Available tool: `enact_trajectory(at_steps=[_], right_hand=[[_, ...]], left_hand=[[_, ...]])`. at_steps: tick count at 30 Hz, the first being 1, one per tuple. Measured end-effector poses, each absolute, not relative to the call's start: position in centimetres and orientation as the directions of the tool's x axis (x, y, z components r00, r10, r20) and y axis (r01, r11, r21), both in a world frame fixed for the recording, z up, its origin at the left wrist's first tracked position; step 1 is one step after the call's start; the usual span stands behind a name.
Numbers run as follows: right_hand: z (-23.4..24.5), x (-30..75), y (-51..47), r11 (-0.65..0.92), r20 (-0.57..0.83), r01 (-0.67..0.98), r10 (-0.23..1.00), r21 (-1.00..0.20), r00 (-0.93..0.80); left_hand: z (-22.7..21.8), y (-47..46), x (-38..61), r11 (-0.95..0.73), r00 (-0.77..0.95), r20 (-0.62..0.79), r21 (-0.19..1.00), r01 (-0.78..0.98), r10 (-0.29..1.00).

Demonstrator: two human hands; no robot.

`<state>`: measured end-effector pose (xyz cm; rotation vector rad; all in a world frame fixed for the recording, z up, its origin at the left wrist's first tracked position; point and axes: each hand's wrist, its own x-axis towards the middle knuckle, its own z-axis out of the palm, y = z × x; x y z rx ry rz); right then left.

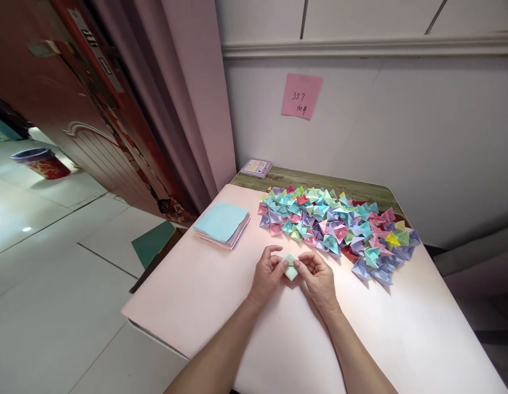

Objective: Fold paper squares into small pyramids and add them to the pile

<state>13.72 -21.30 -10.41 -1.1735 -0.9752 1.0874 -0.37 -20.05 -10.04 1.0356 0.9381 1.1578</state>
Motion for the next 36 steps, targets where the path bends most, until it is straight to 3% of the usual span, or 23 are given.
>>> enact_trajectory(at_steps=[8, 14, 19, 23, 29, 33, 36], right_hand=[[-9.7, 13.9, -21.3, -0.095, -0.104, -0.145, 0.993, -0.985, 0.053], [-9.9, 14.2, -21.4, -0.035, -0.042, -0.091, 0.996, -0.995, 0.076], [-10.2, 14.9, -21.3, -0.051, -0.045, -0.136, 0.998, -0.989, -0.043], [-10.8, 15.2, -21.2, -0.049, -0.049, -0.138, 0.999, -0.989, -0.007], [-11.1, 15.2, -21.3, 0.077, 0.089, 0.106, 0.99, -0.991, 0.11], [-10.7, 15.1, -21.5, 0.18, 0.228, 0.31, 0.966, -0.934, 0.125], [-10.4, 15.2, -21.5, 0.207, 0.278, 0.365, 0.948, -0.908, 0.153]], left_hand=[[-9.7, -19.8, -0.6, 0.139, 0.212, -0.084, 0.956, -0.26, 0.974], [-9.5, -19.8, -0.9, 0.06, 0.154, -0.029, 0.978, -0.2, 0.988], [-9.8, -19.6, -1.0, 0.094, 0.211, -0.034, 0.955, -0.28, 0.977], [-10.0, -19.7, -0.8, 0.1, 0.243, -0.037, 0.962, -0.253, 0.969], [-10.5, -19.8, -0.6, 0.113, 0.243, -0.045, 0.956, -0.272, 0.969], [-10.8, -19.7, -0.5, -0.016, 0.154, 0.043, 0.985, -0.172, 0.987], [-10.7, -19.6, -0.6, -0.171, 0.077, 0.173, 0.985, -0.031, 0.982]])
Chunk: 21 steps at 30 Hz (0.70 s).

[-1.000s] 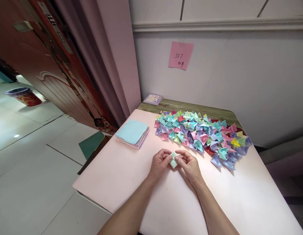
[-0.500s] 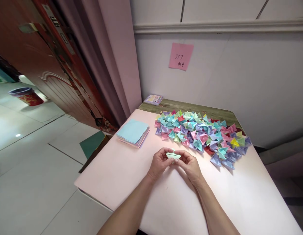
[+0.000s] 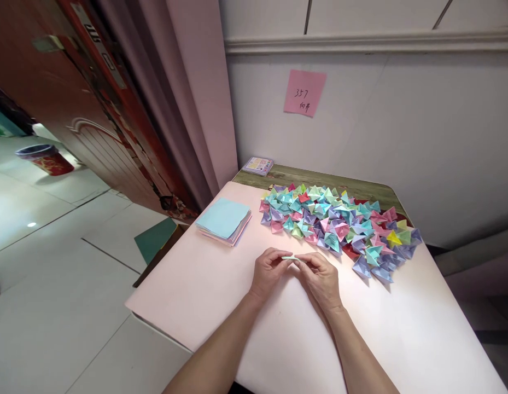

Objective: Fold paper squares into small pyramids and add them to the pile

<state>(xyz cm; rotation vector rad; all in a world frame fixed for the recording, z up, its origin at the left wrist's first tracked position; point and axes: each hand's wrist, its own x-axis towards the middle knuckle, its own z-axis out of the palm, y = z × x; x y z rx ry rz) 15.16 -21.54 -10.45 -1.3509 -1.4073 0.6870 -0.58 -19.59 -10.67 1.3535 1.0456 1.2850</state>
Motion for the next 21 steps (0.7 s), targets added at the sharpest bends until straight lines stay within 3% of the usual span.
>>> enact_trajectory(at_steps=[3, 8, 13, 17, 21], right_hand=[[-10.3, 15.2, -21.6, 0.189, 0.255, 0.343, 0.954, -0.92, 0.16], [-9.9, 14.9, -21.6, 0.08, 0.105, 0.205, 0.988, -0.976, 0.116], [-9.4, 14.4, -21.8, -0.001, 0.008, 0.097, 0.996, -0.995, 0.086], [-9.3, 14.0, -21.9, -0.021, -0.018, 0.021, 0.987, -1.0, 0.159], [-9.5, 13.7, -22.0, -0.029, -0.044, -0.072, 0.975, -0.997, 0.217]], left_hand=[[-10.5, -19.5, -0.7, -0.227, 0.092, 0.223, 0.973, 0.038, 0.97], [-10.8, -19.5, -0.9, -0.078, 0.135, 0.074, 0.997, 0.029, 0.988], [-10.5, -19.9, -0.9, -0.052, 0.138, 0.057, 0.998, -0.039, 0.989], [-9.7, -20.0, -0.6, -0.017, 0.203, 0.043, 0.991, -0.13, 0.978], [-9.7, -19.9, -0.5, 0.046, 0.273, -0.018, 0.994, -0.095, 0.962]])
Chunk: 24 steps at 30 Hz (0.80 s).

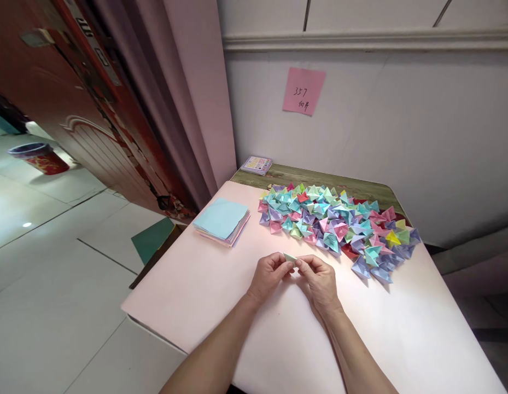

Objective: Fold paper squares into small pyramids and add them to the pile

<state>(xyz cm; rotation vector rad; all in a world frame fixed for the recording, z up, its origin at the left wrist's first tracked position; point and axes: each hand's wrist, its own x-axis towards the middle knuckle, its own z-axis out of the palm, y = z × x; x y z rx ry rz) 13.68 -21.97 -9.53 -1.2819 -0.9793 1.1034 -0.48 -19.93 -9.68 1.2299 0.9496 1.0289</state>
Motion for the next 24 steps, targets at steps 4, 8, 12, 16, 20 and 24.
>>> enact_trajectory(at_steps=[4, 8, 12, 16, 20, 24], right_hand=[[-9.9, 13.9, -21.6, -0.092, -0.119, -0.188, 0.984, -0.978, 0.135], [-9.9, 14.7, -21.3, -0.18, -0.19, -0.276, 0.982, -0.944, 0.007], [-9.7, 14.8, -21.5, -0.18, -0.174, -0.198, 0.984, -0.963, -0.048], [-9.8, 14.7, -21.6, -0.161, -0.158, -0.181, 0.987, -0.97, -0.031], [-10.1, 14.9, -21.5, -0.175, -0.166, -0.189, 0.984, -0.966, -0.061], [-10.2, 14.9, -21.5, -0.175, -0.162, -0.214, 0.984, -0.961, -0.077]], left_hand=[[-10.0, -19.8, -0.8, -0.004, 0.268, 0.021, 0.998, -0.063, 0.963], [-9.9, -19.7, -0.9, -0.037, 0.339, 0.057, 0.997, -0.066, 0.939], [-9.7, -19.7, -0.8, -0.066, 0.337, 0.088, 0.995, -0.075, 0.937], [-9.9, -19.7, -0.8, -0.05, 0.318, 0.076, 0.995, -0.092, 0.945], [-10.3, -19.6, -0.8, -0.039, 0.292, 0.063, 0.995, -0.087, 0.954], [-10.8, -19.5, -0.7, -0.032, 0.261, 0.064, 0.992, -0.122, 0.963]])
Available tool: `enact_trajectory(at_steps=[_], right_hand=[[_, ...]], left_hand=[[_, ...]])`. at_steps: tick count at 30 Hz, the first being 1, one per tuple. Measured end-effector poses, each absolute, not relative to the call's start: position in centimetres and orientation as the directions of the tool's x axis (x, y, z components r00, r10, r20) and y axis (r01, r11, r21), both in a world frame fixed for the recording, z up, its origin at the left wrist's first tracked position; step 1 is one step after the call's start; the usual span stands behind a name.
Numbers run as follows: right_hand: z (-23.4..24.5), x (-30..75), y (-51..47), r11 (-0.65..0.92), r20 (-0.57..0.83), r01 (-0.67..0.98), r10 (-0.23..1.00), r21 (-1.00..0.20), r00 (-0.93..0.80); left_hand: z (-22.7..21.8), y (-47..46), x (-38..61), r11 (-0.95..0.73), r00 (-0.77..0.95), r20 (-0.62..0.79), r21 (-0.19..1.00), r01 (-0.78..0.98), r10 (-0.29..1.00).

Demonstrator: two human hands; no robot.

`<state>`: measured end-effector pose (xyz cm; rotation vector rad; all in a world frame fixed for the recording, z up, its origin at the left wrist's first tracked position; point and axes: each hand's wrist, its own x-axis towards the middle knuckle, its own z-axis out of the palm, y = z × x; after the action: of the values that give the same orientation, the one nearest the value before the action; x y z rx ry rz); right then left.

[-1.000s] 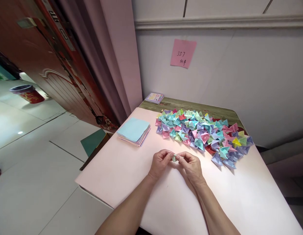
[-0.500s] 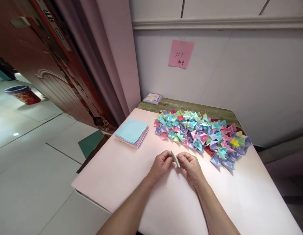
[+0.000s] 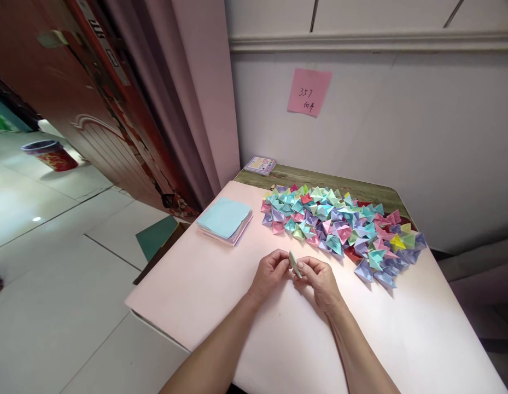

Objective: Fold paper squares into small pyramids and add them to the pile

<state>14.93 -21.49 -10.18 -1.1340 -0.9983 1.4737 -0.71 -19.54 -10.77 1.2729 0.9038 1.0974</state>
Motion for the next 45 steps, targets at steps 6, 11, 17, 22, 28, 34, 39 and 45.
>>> enact_trajectory(at_steps=[6, 11, 17, 22, 28, 34, 39, 45], right_hand=[[-10.3, 15.2, -21.5, -0.209, -0.189, -0.232, 0.976, -0.95, -0.105], [-10.0, 15.6, -21.8, -0.23, -0.192, -0.239, 0.966, -0.943, -0.173], [-9.7, 15.7, -21.9, -0.234, -0.19, -0.244, 0.963, -0.941, -0.193], [-9.4, 15.6, -22.0, -0.228, -0.183, -0.234, 0.963, -0.945, -0.2], [-9.5, 15.0, -21.9, -0.174, -0.145, -0.214, 0.979, -0.961, -0.146], [-10.3, 15.6, -21.3, 0.052, 0.054, 0.091, 0.998, -0.994, 0.015], [-10.1, 15.6, -21.5, 0.088, 0.09, 0.183, 0.996, -0.979, 0.002], [-10.6, 14.5, -21.8, 0.144, 0.243, 0.417, 0.95, -0.897, 0.195]], left_hand=[[-11.2, -19.7, -0.4, -0.018, 0.209, 0.053, 0.986, -0.166, 0.976], [-11.1, -20.0, -0.2, 0.012, 0.189, 0.027, 0.979, -0.202, 0.982], [-11.2, -20.1, 0.0, 0.014, 0.164, 0.02, 0.979, -0.202, 0.986], [-11.3, -20.0, -0.2, 0.017, 0.172, 0.018, 0.981, -0.196, 0.985], [-11.3, -20.1, -0.2, -0.06, 0.151, 0.075, 0.993, -0.099, 0.986], [-11.3, -20.2, 0.2, -0.144, 0.075, 0.139, 0.987, 0.072, 0.987], [-11.1, -20.4, 0.3, -0.253, 0.048, 0.248, 0.944, 0.211, 0.968], [-10.3, -20.8, 0.4, -0.373, 0.144, 0.345, 0.877, 0.302, 0.928]])
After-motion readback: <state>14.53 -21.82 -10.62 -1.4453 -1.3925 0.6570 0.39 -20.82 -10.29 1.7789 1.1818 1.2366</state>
